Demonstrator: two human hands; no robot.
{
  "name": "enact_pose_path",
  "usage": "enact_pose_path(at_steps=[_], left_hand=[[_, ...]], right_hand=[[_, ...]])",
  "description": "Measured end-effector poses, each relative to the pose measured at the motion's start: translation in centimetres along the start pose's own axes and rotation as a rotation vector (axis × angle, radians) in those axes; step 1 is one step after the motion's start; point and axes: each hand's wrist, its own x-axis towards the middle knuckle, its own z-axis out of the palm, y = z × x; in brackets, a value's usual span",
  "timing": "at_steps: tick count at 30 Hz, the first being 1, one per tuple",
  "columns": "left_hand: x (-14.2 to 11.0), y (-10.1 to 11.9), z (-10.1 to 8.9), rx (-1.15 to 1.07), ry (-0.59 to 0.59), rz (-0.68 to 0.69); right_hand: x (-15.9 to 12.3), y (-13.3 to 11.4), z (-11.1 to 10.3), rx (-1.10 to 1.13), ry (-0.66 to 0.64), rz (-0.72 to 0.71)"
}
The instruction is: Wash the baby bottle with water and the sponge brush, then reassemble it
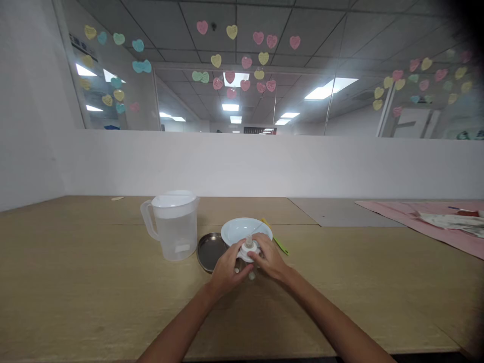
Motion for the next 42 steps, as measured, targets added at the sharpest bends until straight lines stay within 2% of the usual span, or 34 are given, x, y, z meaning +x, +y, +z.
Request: enact_pose_path(at_steps=[4,7,10,15,24,30,33,35,39,40,42], left_hand=[[-0.2,0.1,0.0,-0.056,-0.019,-0.028],[-0.3,0.2,0.0,-0.084,-0.04,-0.04],[-0.3,0.1,0.1,-0.104,-0.042,-0.052],[-0.3,-0.1,0.1,-0.117,-0.04,-0.064],[-0.2,-0.2,-0.1,-0.082,-0.071,-0.013],[-0.1,0.1,-0.5,-0.134,-0.094,0.025],[-0.1,0.2,-0.5,-0.171,-0.072,0.038],[-0.1,0.2,-0.4,-0.192,-0.056,0.024],[-0.3,0.0,-0.1,-0.177,-0.062,-0.008],[-0.3,-0.1,-0.1,-0.166,-0.063,-0.011],[-0.4,-0.2,0.0,-0.151,-0.062,-0.015]], right_hand=[[-0.1,-1.0,1.3,0.171,0.057,0.179],[-0.1,-0.9,1.5,0.337,0.05,0.253],[0.0,-0.6,1.2,0.426,0.029,0.276],[0.1,-0.7,0.9,0.444,0.058,0.275],[0.5,-0.1,0.9,0.682,0.003,0.413],[1.0,-0.3,-0.7,0.794,-0.154,0.344],[1.2,-0.1,-1.2,0.854,-0.204,0.381],[1.3,0.7,-1.2,0.879,-0.16,0.452],[1.6,2.7,-1.3,0.713,0.127,0.59],[1.5,2.9,-1.4,0.69,0.144,0.59],[1.3,2.9,-1.4,0.711,0.08,0.536]])
